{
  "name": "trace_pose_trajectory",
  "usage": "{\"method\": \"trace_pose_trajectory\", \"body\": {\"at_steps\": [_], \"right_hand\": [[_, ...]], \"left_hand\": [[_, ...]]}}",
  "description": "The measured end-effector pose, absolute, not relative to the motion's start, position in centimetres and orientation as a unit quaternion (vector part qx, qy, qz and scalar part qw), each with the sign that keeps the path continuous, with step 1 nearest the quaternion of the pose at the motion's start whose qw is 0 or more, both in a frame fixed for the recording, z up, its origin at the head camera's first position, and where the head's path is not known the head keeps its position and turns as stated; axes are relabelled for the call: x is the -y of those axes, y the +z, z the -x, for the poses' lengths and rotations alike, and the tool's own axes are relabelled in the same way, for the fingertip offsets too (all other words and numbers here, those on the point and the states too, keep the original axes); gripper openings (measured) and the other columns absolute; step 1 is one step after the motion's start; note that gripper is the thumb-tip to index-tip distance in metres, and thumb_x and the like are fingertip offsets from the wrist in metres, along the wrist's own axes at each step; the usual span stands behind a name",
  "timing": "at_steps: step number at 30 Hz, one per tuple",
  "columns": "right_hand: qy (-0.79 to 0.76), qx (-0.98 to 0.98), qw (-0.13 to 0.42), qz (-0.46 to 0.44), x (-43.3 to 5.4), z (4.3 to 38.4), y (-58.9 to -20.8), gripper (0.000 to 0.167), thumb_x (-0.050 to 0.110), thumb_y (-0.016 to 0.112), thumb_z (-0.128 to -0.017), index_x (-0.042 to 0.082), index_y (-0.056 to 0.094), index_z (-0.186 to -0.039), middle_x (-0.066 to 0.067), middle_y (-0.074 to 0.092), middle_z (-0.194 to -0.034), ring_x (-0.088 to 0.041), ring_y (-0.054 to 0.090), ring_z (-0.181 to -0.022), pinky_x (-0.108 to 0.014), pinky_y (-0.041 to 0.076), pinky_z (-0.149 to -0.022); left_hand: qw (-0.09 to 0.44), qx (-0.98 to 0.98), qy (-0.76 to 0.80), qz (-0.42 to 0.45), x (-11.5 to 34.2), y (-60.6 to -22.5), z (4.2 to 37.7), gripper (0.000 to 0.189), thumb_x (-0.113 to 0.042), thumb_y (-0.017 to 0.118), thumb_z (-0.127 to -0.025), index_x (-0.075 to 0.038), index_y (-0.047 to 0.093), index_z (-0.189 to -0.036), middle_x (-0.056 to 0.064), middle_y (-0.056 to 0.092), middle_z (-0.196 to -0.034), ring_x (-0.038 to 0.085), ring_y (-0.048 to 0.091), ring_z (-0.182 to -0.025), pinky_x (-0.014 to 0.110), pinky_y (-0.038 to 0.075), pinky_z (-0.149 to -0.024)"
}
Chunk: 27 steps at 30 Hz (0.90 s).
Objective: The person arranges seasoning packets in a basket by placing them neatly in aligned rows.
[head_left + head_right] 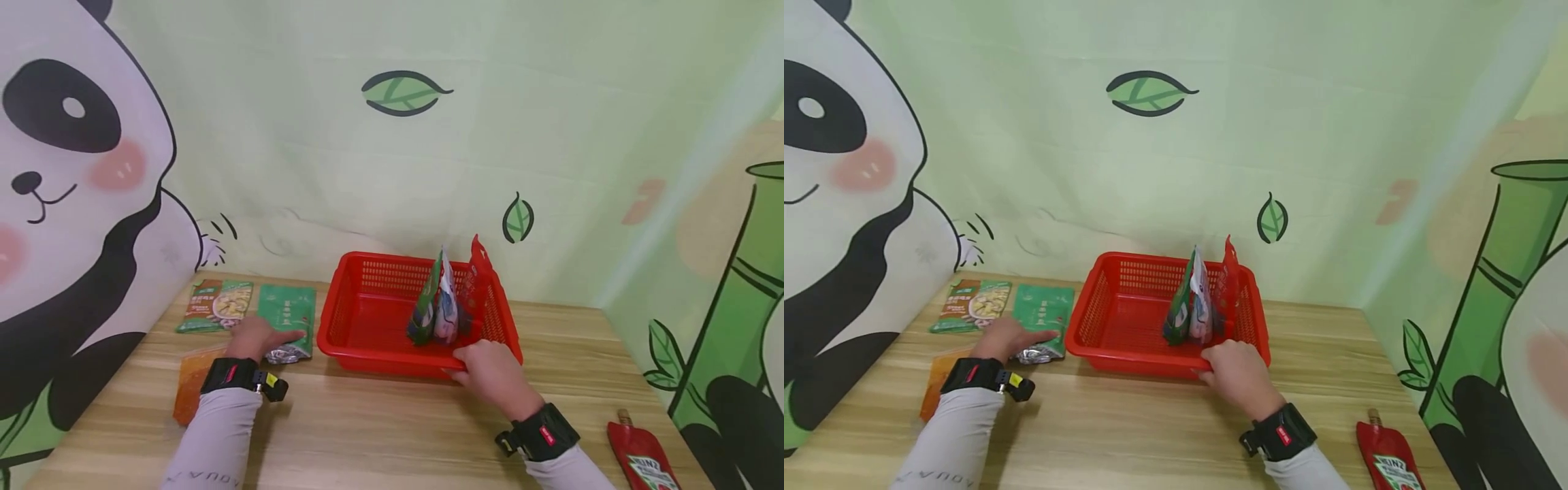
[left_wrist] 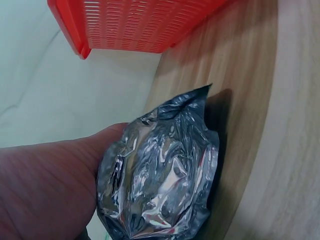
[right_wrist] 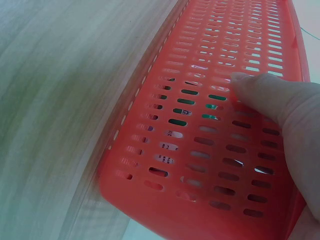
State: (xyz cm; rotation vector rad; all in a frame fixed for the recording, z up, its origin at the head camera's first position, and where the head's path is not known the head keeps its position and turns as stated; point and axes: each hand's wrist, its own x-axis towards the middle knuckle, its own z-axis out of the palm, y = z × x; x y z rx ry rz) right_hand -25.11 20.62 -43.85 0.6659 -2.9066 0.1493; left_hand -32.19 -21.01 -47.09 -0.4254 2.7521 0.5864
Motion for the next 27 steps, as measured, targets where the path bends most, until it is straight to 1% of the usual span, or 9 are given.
{"method": "trace_pose_trajectory", "body": {"at_steps": [5,10,12,15,18,22,24,27], "right_hand": [[0.052,0.971,0.072,-0.222,-20.7,25.2,-43.9,0.025,0.033,0.088,-0.081,0.023,0.067,-0.073,0.012,0.05,-0.057,-0.008,0.046,-0.057,-0.025,0.041,-0.061],[0.052,0.972,0.07,-0.217,-20.7,25.1,-44.0,0.024,0.035,0.087,-0.081,0.023,0.068,-0.073,0.013,0.05,-0.056,-0.008,0.046,-0.057,-0.025,0.042,-0.062],[0.05,0.972,0.072,-0.218,-20.7,25.2,-44.0,0.023,0.035,0.087,-0.08,0.023,0.069,-0.074,0.013,0.05,-0.056,-0.008,0.046,-0.057,-0.025,0.041,-0.061],[0.049,0.972,0.074,-0.217,-20.7,25.2,-44.1,0.023,0.036,0.087,-0.08,0.023,0.069,-0.074,0.012,0.049,-0.056,-0.008,0.046,-0.057,-0.025,0.041,-0.061],[0.05,0.972,0.074,-0.216,-20.7,25.2,-44.2,0.023,0.036,0.087,-0.08,0.023,0.069,-0.075,0.013,0.05,-0.056,-0.008,0.046,-0.057,-0.025,0.041,-0.061],[0.057,0.972,0.069,-0.215,-20.6,25.2,-44.2,0.021,0.035,0.087,-0.08,0.023,0.071,-0.077,0.013,0.052,-0.057,-0.008,0.047,-0.057,-0.025,0.042,-0.063],[0.055,0.972,0.071,-0.218,-20.7,25.2,-44.2,0.021,0.035,0.087,-0.08,0.023,0.071,-0.077,0.013,0.052,-0.057,-0.008,0.047,-0.057,-0.025,0.043,-0.062],[0.052,0.971,0.08,-0.22,-20.8,25.1,-44.1,0.022,0.034,0.088,-0.079,0.022,0.07,-0.075,0.012,0.052,-0.058,-0.009,0.047,-0.057,-0.026,0.042,-0.061]], "left_hand": [[0.146,-0.953,0.213,0.158,20.7,-47.3,32.4,0.115,-0.07,0.065,-0.084,0.026,0.035,-0.138,0.046,0.045,-0.134,0.055,0.05,-0.122,0.059,0.05,-0.1],[0.138,-0.94,0.255,0.181,20.4,-47.5,32.3,0.109,-0.068,0.07,-0.083,0.02,0.038,-0.139,0.044,0.044,-0.125,0.049,0.054,-0.109,0.058,0.052,-0.094],[0.12,-0.93,0.292,0.191,20.2,-47.6,32.1,0.102,-0.062,0.075,-0.082,0.018,0.042,-0.136,0.04,0.048,-0.123,0.045,0.055,-0.104,0.055,0.053,-0.091],[0.076,-0.916,0.348,0.184,19.7,-47.9,31.9,0.092,-0.047,0.083,-0.08,0.017,0.044,-0.132,0.036,0.053,-0.122,0.041,0.056,-0.102,0.052,0.052,-0.092],[0.042,-0.91,0.377,0.17,19.2,-48.1,31.6,0.09,-0.037,0.086,-0.079,0.017,0.038,-0.133,0.035,0.056,-0.122,0.04,0.058,-0.104,0.052,0.051,-0.096],[0.011,-0.918,0.364,0.155,18.7,-48.2,31.3,0.089,-0.032,0.087,-0.079,0.016,0.034,-0.132,0.036,0.057,-0.118,0.043,0.06,-0.103,0.055,0.051,-0.095],[-0.014,-0.922,0.361,0.14,18.6,-48.2,31.1,0.08,-0.027,0.088,-0.077,0.016,0.042,-0.127,0.036,0.057,-0.117,0.044,0.06,-0.102,0.056,0.051,-0.092],[-0.039,-0.911,0.389,0.133,18.6,-48.4,30.9,0.071,-0.02,0.089,-0.075,0.012,0.047,-0.123,0.032,0.059,-0.116,0.042,0.06,-0.1,0.054,0.052,-0.09]]}}
